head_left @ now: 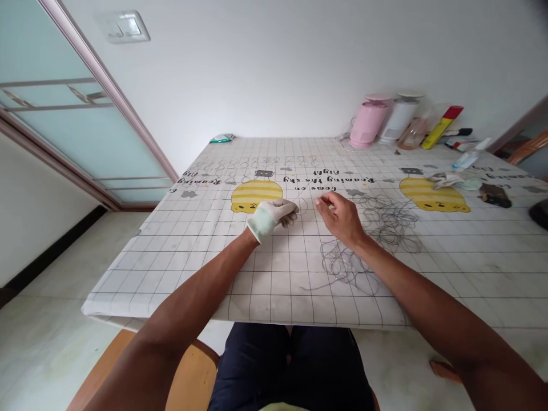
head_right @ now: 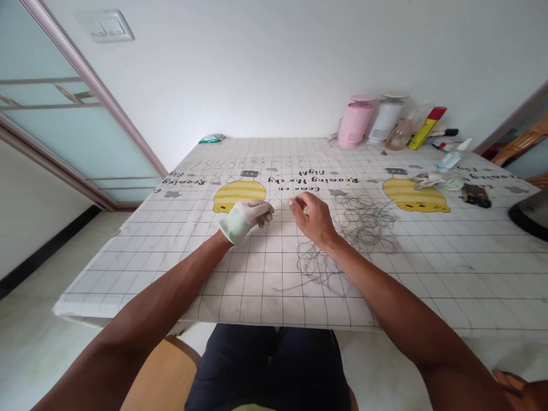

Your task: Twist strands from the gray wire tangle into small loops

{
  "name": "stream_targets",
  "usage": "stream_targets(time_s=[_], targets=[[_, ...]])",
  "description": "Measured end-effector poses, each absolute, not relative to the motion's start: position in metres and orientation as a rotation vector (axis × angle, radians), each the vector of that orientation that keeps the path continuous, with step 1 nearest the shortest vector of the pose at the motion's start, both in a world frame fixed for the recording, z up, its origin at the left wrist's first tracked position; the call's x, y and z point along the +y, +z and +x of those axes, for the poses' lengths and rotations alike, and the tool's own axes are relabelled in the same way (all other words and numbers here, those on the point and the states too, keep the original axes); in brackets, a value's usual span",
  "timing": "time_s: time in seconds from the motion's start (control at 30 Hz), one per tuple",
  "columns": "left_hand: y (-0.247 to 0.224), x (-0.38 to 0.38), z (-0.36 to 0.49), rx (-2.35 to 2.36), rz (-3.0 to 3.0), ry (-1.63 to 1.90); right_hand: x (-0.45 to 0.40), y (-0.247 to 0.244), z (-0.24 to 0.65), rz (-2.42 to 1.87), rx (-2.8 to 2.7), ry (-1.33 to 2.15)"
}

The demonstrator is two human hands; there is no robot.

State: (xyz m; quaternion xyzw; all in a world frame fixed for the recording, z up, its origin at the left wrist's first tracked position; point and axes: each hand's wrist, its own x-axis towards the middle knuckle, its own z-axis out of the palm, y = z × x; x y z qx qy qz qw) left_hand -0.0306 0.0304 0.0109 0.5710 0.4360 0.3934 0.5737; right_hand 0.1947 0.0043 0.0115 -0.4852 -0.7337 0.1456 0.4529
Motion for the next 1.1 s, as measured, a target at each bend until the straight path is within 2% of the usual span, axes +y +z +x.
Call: stream_targets(time_s=[0.1, 0.2, 0.37, 0.63, 0.83, 1.1], targets=[[0.009, 0.03, -0.03, 0.95, 1.326, 0.929, 0.007, 0.012, 0.195, -1.211, -1.681, 0.806], [0.009, 0.029, -0.029, 0.912, 1.35, 0.935, 0.008, 0.009, 0.195, -1.13, -1.643, 0.995], [0.01, 0.027, -0.031, 0.923, 1.442, 0.917, 0.01, 0.008, 0.195, -1.038, -1.562, 1.076], [0.01, 0.023, -0.026, 0.927, 1.524, 0.704, 0.013, 0.005, 0.196, -0.914, -1.381, 1.226], [0.017, 0.016, -0.017, 1.144, 1.545, 0.798, 0.009, 0.002, 0.187, -0.877, -1.369, 1.176], [0.021, 0.008, -0.012, 1.134, 1.503, 0.83, 0.003, -0.002, 0.178, -0.88, -1.441, 1.12]])
